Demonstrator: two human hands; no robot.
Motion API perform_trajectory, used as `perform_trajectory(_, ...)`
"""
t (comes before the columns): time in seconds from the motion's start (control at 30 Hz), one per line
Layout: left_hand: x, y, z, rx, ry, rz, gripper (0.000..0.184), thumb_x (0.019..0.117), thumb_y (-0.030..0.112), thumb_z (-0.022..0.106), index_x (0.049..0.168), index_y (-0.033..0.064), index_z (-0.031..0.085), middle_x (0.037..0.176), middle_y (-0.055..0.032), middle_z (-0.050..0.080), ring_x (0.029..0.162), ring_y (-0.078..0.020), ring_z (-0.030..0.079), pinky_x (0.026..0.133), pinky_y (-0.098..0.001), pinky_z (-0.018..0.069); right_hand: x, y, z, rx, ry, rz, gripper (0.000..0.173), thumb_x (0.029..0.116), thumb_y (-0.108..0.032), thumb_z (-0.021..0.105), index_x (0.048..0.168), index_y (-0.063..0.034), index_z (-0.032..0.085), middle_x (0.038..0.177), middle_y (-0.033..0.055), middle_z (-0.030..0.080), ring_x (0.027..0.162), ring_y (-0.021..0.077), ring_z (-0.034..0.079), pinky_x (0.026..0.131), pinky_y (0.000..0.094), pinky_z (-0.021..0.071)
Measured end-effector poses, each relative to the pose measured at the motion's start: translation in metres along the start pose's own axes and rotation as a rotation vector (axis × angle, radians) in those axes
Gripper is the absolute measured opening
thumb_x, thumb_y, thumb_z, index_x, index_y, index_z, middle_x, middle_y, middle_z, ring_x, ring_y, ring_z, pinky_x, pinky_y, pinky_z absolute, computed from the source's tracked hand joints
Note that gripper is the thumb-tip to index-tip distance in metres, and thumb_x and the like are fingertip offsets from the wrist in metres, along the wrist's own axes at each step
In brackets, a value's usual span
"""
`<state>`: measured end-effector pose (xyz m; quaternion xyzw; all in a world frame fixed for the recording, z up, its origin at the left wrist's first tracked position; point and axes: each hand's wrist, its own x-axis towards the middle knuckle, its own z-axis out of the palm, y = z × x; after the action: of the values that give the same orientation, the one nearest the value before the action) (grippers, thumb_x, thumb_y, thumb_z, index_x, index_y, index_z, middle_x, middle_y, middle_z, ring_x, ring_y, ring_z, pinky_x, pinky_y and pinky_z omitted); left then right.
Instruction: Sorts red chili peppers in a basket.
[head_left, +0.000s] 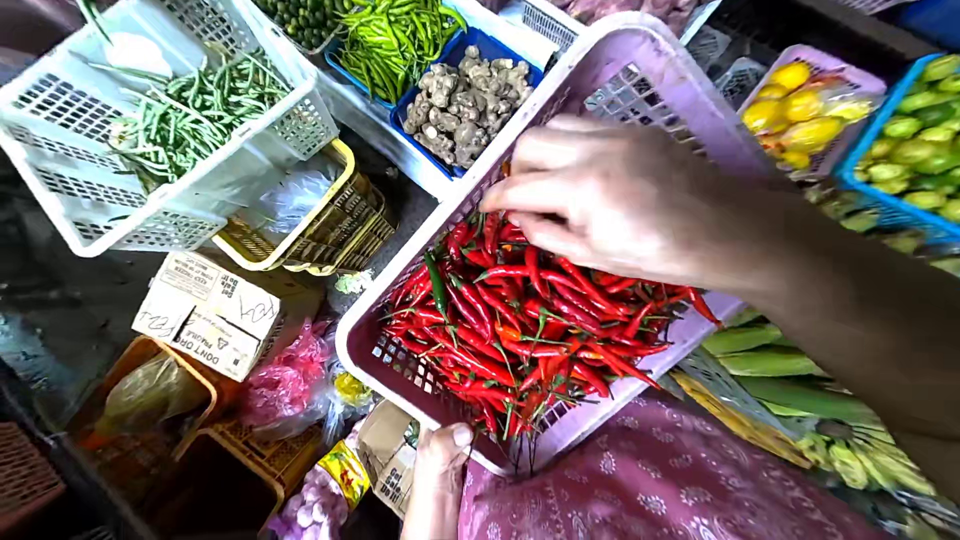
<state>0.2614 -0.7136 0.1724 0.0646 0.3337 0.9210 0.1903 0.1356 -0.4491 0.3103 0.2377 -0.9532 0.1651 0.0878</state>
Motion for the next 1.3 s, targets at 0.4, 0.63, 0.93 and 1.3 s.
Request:
perform_trajectory(0.4,0.004,-0.006,-0.008,-0.019,-0.001,0.031,0.032,0.0873,0.016,0.076,0.119,0.0193,0.075,0.111,0.0056,0.078,0.105,-0.0009,0.071,0.094,-0.0206,0.0560,0.021,0.012,0.016,-0.034,-0.211,-0.090,0.017,0.1004,-0.014,0.056,0.093,-0.0056,0.069,0.082,0.0118,0.066,0.079,0.0307,0.069,0.066,0.0463,0.0513)
perform_trajectory(0.63,0.010,-0.003,-0.023,-0.006,-0.061,0.151,0.031,0.0926,0.019,0.071,0.123,0.0175,0.074,0.115,0.0045,0.077,0.108,-0.0021,0.070,0.096,-0.0220,0.0558,-0.016,0.012,-0.046,0.231,0.165,-0.063,0.017,0.0951,-0.020,0.060,0.101,-0.0083,0.070,0.080,-0.0031,0.062,0.067,-0.0016,0.050,0.059,0.0157,0.0431)
perform_trajectory(0.93,0.002,0.023,-0.043,0.043,0.050,0.235,0.028,0.0900,0.020,0.073,0.118,0.0167,0.077,0.109,0.0030,0.078,0.103,-0.0033,0.072,0.091,-0.0220,0.0580,-0.077,0.030,-0.048,0.125,-0.079,0.148,0.024,0.0947,-0.031,0.059,0.098,-0.0138,0.075,0.092,0.0000,0.066,0.073,0.0114,0.062,0.059,0.0358,0.0542)
perform_trajectory(1.3,-0.023,0.010,-0.023,0.062,0.161,0.137,0.027,0.0884,0.020,0.075,0.116,0.0201,0.077,0.106,0.0069,0.078,0.100,0.0003,0.071,0.090,-0.0200,0.0568,0.044,-0.023,0.042,0.151,-0.203,0.262,0.046,0.0979,-0.050,0.061,0.118,-0.0097,0.070,0.125,0.0175,0.059,0.120,0.0407,0.054,0.094,0.0570,0.0497)
